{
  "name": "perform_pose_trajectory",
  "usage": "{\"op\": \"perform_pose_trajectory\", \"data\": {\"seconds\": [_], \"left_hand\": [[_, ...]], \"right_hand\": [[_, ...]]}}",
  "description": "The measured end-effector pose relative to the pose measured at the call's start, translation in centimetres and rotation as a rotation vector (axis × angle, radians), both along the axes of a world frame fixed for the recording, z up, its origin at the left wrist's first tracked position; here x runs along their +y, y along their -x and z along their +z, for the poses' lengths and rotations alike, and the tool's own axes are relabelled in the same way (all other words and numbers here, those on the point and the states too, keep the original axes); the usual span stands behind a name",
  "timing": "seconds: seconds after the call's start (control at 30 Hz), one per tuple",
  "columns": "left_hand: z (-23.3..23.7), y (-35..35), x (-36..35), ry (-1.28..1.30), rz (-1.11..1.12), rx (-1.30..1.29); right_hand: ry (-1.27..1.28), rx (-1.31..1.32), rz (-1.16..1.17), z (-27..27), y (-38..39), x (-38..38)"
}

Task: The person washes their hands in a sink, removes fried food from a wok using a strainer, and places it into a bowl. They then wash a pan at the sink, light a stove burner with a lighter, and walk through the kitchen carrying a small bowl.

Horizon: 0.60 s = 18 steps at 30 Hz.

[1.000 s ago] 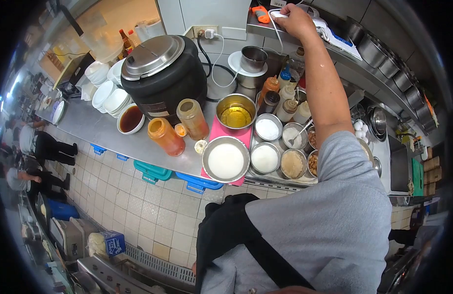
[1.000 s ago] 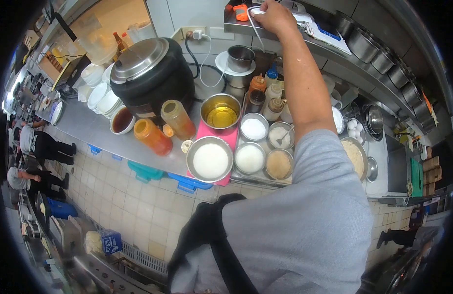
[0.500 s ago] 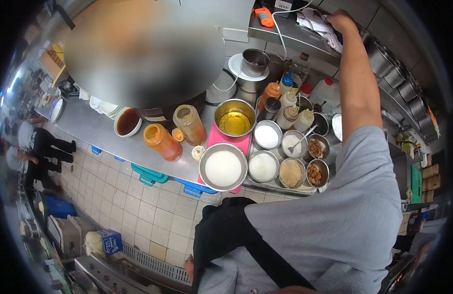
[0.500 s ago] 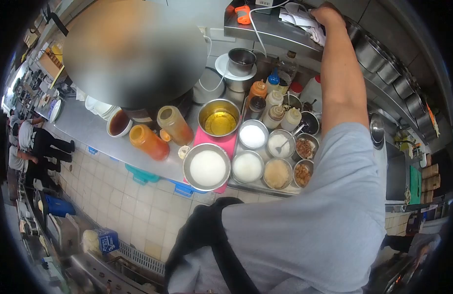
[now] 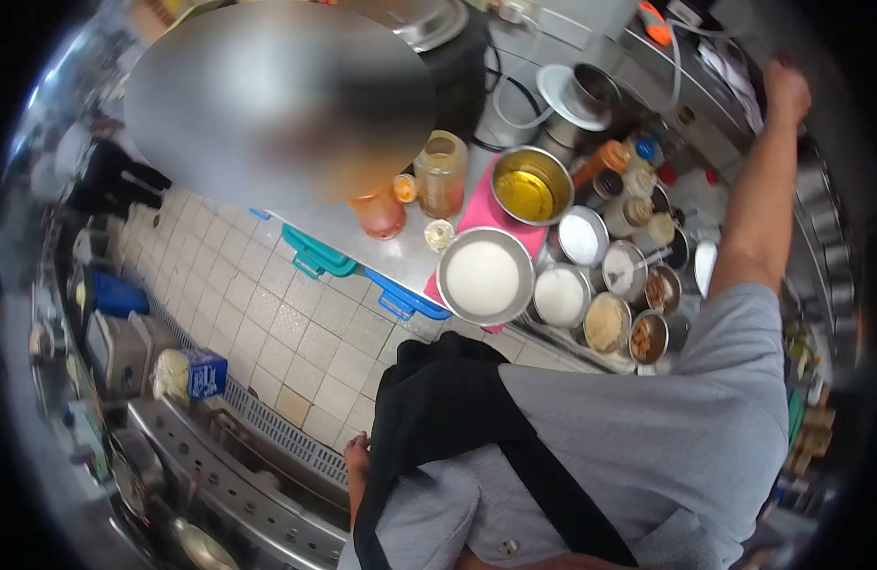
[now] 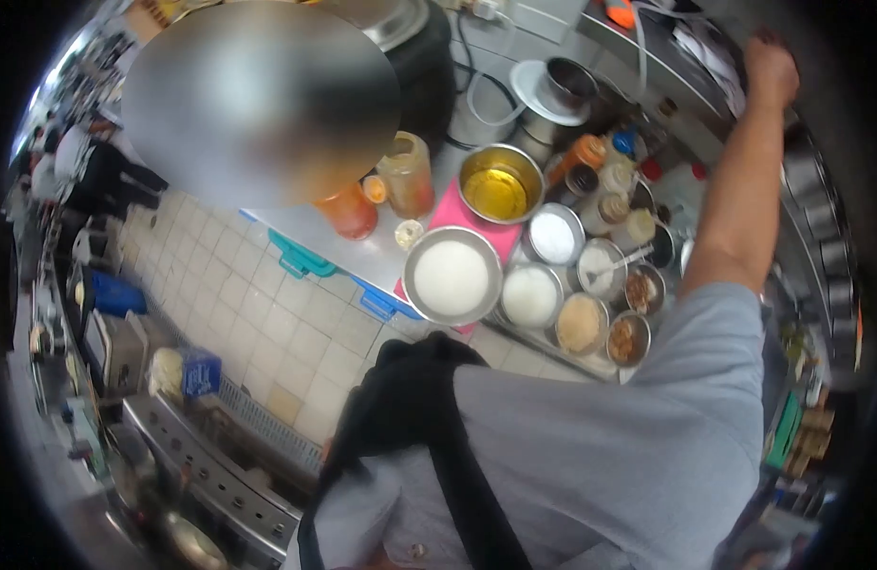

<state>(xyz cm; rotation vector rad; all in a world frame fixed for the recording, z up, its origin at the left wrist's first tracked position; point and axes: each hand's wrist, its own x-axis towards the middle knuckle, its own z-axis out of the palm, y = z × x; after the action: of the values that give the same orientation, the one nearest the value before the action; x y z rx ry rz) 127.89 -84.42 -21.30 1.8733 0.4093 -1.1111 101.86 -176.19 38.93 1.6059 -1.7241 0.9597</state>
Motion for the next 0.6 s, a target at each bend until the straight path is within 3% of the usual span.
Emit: {"op": "perform_pose_trajectory", "data": {"seconds": [0.03,0.07,0.1,0.13,0.17,0.2,0.27,0.3,0.4,0.47,0.57,0.6], "left_hand": [[-3.7,-0.5,2.5,-0.063,-0.301,-0.113],[-3.5,-2.1,2.0,-0.081,-0.733,-0.328],[-5.2,-2.2,4.4,-0.141,-0.664,-0.226],[-4.1,-3.0,4.4,-0.156,-0.689,-0.203],[-3.8,-4.2,4.5,-0.151,-0.700,-0.176],[-3.3,-5.3,4.0,-0.142,-0.704,-0.147],[-2.7,-8.3,3.2,-0.089,-0.641,-0.057],[-2.5,-10.0,2.7,-0.062,-0.593,-0.009],[-2.2,-14.2,0.3,0.053,-0.296,0.198],[-1.6,-16.0,-1.4,0.071,-0.265,0.217],[0.5,-17.7,-5.9,0.068,-0.491,0.070],[3.1,-17.0,-8.6,0.021,-0.440,0.125]], "right_hand": [[0.117,-0.066,0.160,-0.6,-0.1,2.3],[0.237,-0.127,0.308,-1.7,-0.3,4.9],[0.325,-0.137,0.371,-2.9,-2.2,9.6],[0.489,-0.202,0.732,-4.8,-2.9,11.1],[0.409,-0.261,0.945,-5.9,-6.4,19.7],[0.065,-0.408,0.743,-8.3,-7.2,24.5],[-0.109,-0.278,1.052,-14.7,-6.5,29.6],[-0.244,-0.256,1.078,-18.8,-6.4,32.6],[-1.062,-0.516,0.922,-27.3,-4.9,44.1],[-1.224,-0.355,0.798,-31.2,-1.6,50.4],[-1.625,-0.161,0.532,-38.6,6.2,58.7],[-1.516,-0.037,0.615,-43.9,10.9,62.3]]}}
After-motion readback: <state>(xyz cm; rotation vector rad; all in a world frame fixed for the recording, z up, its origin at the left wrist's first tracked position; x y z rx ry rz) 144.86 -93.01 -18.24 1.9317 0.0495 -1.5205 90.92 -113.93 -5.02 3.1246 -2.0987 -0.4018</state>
